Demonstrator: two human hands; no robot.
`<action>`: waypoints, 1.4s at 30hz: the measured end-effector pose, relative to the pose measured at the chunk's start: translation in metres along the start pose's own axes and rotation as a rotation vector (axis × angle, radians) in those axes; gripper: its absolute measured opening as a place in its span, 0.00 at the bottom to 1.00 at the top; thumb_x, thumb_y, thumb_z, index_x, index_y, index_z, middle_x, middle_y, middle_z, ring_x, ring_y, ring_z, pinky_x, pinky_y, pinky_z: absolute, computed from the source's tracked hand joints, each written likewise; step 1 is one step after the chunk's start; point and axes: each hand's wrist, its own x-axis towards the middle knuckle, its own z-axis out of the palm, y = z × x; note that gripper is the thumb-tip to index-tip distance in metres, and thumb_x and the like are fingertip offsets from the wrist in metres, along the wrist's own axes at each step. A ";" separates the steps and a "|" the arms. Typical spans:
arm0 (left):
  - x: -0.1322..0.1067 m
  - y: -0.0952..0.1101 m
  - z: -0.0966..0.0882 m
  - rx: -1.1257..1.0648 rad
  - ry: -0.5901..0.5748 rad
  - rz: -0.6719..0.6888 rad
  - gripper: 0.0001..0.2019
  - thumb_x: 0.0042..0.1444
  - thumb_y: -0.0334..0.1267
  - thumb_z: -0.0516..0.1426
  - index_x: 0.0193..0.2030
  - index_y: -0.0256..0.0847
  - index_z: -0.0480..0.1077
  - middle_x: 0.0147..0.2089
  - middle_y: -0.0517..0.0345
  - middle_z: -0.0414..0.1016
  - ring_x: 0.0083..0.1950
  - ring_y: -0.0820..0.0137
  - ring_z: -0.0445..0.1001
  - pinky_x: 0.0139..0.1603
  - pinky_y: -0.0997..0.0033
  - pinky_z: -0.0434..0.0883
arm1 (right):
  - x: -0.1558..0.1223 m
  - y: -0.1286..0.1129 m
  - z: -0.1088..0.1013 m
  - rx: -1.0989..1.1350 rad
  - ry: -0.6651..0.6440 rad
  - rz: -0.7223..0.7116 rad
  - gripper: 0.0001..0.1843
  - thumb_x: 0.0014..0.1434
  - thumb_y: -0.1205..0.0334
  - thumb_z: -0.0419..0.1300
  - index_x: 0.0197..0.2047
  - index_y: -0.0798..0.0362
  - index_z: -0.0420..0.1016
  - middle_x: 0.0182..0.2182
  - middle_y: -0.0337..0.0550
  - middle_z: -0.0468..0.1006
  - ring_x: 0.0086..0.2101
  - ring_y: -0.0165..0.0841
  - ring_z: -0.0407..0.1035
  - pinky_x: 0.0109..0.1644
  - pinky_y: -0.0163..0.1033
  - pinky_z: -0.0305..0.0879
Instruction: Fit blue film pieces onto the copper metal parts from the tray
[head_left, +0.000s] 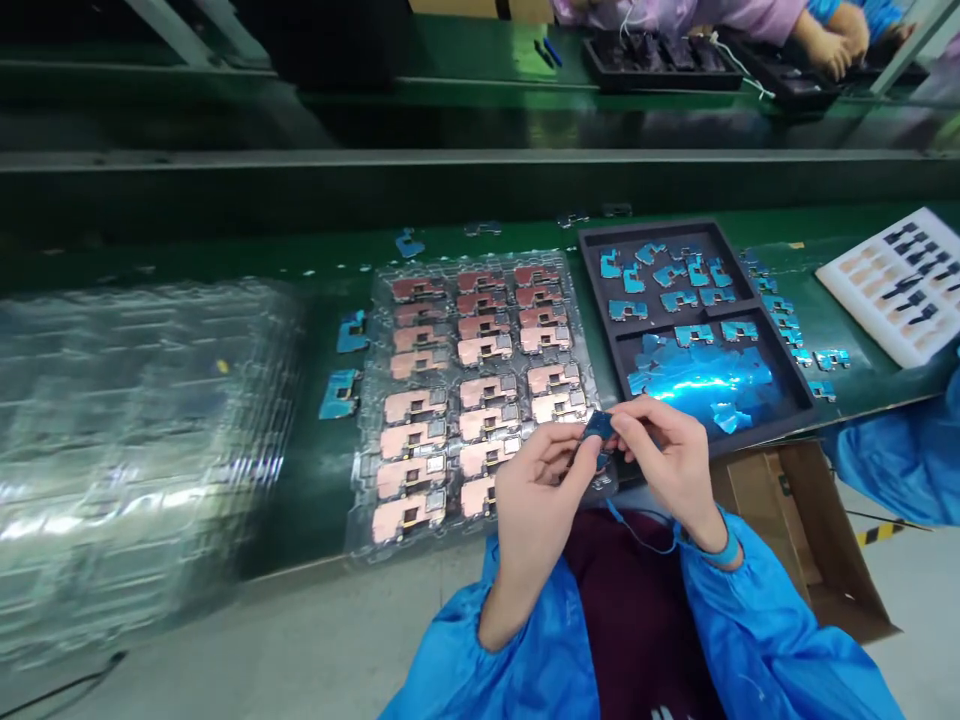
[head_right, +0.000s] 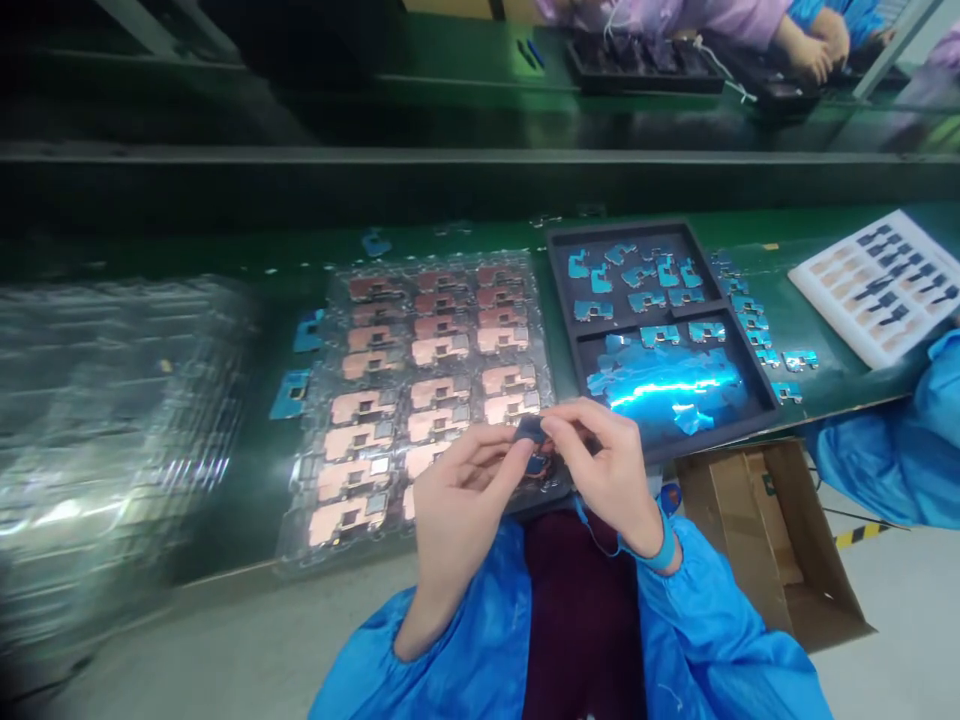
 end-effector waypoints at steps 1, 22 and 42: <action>-0.001 -0.002 -0.002 0.006 0.015 0.014 0.08 0.56 0.42 0.72 0.36 0.44 0.80 0.34 0.59 0.84 0.35 0.64 0.85 0.38 0.70 0.83 | -0.002 -0.001 0.003 -0.006 -0.008 0.001 0.14 0.73 0.51 0.64 0.40 0.50 0.84 0.33 0.42 0.83 0.29 0.33 0.77 0.31 0.37 0.76; -0.008 -0.011 -0.035 -0.371 -0.249 -0.229 0.20 0.51 0.52 0.76 0.43 0.43 0.80 0.43 0.52 0.84 0.44 0.60 0.83 0.33 0.67 0.86 | 0.000 -0.024 0.008 -0.555 -0.015 -0.674 0.13 0.69 0.73 0.68 0.50 0.45 0.84 0.43 0.45 0.83 0.37 0.37 0.75 0.38 0.45 0.74; -0.003 -0.012 -0.028 -0.687 -0.277 -0.408 0.24 0.48 0.51 0.80 0.42 0.40 0.77 0.35 0.63 0.80 0.30 0.76 0.76 0.29 0.79 0.77 | -0.006 -0.028 -0.007 -0.863 -0.114 -1.138 0.09 0.75 0.69 0.62 0.42 0.54 0.84 0.41 0.46 0.88 0.41 0.35 0.81 0.37 0.38 0.76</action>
